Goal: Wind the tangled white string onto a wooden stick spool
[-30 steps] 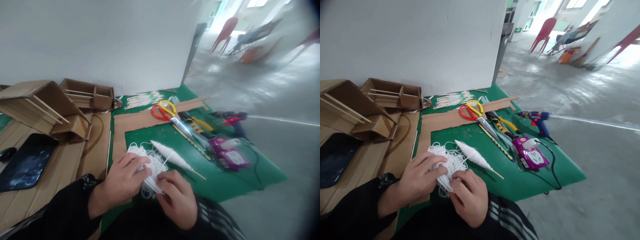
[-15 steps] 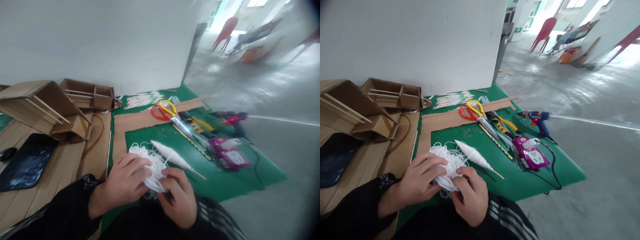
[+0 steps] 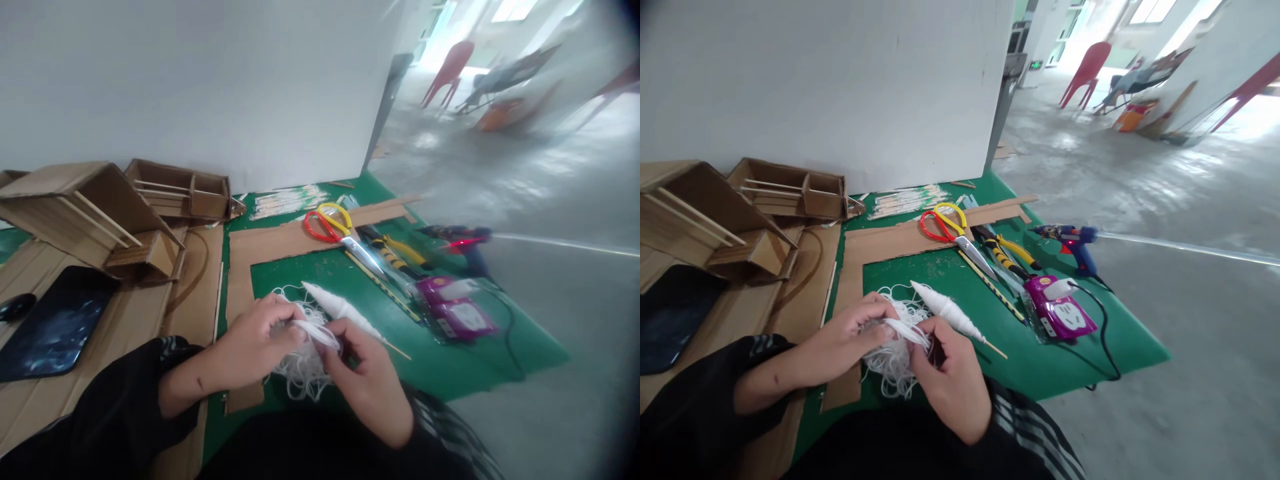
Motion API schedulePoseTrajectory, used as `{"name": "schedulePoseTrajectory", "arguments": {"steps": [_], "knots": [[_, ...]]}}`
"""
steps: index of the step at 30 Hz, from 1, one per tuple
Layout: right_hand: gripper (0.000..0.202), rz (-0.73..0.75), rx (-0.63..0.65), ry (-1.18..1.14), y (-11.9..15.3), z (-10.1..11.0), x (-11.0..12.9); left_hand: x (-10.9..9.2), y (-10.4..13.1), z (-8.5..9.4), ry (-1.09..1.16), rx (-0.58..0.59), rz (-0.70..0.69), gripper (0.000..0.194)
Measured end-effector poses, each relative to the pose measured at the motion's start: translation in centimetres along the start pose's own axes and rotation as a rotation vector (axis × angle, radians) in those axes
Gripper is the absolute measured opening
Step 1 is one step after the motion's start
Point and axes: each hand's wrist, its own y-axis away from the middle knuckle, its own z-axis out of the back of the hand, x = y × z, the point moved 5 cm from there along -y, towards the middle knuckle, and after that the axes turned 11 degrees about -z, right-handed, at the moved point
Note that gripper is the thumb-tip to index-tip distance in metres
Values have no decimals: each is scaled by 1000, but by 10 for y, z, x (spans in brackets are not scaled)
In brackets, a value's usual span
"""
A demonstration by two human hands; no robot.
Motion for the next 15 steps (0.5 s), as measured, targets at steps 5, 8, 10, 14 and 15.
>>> {"name": "schedulePoseTrajectory", "arguments": {"steps": [5,8,10,14,15], "knots": [[10,-73,81,-91,-6,3,-2,11,-6,-2,345,8,81,21],[9,-56,96,-138,-6,3,-2,17,-6,-1,493,-55,87,24],[8,-24,83,-165,-6,5,-2,21,-4,-3,631,-56,120,25],[8,-16,37,-166,-4,8,-4,27,1,-12,862,-5,239,25],[9,-22,36,-165,-4,8,-4,28,2,-13,869,-8,255,25]]}}
